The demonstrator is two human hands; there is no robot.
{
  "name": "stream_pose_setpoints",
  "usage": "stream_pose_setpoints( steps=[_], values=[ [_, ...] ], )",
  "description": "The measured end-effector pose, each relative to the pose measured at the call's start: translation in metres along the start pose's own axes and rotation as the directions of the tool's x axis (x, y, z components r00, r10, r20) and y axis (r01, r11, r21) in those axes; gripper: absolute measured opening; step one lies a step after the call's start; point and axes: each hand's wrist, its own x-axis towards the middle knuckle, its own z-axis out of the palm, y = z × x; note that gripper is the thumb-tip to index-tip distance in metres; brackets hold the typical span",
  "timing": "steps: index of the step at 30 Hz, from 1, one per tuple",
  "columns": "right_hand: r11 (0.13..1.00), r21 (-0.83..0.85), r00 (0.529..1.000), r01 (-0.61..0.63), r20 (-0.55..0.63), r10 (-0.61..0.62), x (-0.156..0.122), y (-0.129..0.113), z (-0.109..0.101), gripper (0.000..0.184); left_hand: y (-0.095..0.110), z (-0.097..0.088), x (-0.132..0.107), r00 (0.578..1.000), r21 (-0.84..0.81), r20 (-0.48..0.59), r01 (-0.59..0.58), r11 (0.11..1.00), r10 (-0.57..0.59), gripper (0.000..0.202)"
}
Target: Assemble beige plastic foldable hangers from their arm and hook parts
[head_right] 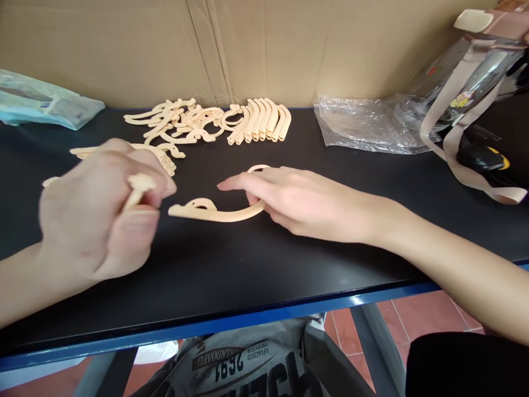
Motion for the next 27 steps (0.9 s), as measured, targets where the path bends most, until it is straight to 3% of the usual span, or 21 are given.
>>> stream_pose_setpoints(
  steps=[3,8,15,21,27],
  values=[
    [0.998,-0.056,1.0,0.002,0.015,-0.001,0.0,0.008,-0.006,0.05,0.005,0.001,0.004,0.986,0.219,0.15,-0.107,0.97,0.075,0.02],
    [0.99,-0.136,1.0,0.02,0.006,-0.019,0.001,0.012,-0.007,0.038,0.005,0.007,0.004,0.93,0.219,0.356,0.011,0.976,-0.09,0.027],
    [0.992,0.104,0.997,0.075,0.019,-0.078,0.005,0.012,-0.004,0.011,0.002,0.012,0.004,0.857,0.067,0.446,0.253,0.965,-0.256,0.029],
    [0.955,0.294,0.994,-0.039,0.105,0.008,0.006,0.015,-0.006,0.005,0.002,0.011,0.005,0.77,0.086,0.472,0.445,0.891,-0.43,0.028],
    [0.91,0.396,0.986,-0.121,0.156,0.063,0.007,0.022,-0.008,0.012,0.003,0.009,0.008,0.797,0.079,0.426,0.439,0.895,-0.429,0.035]
  ],
)
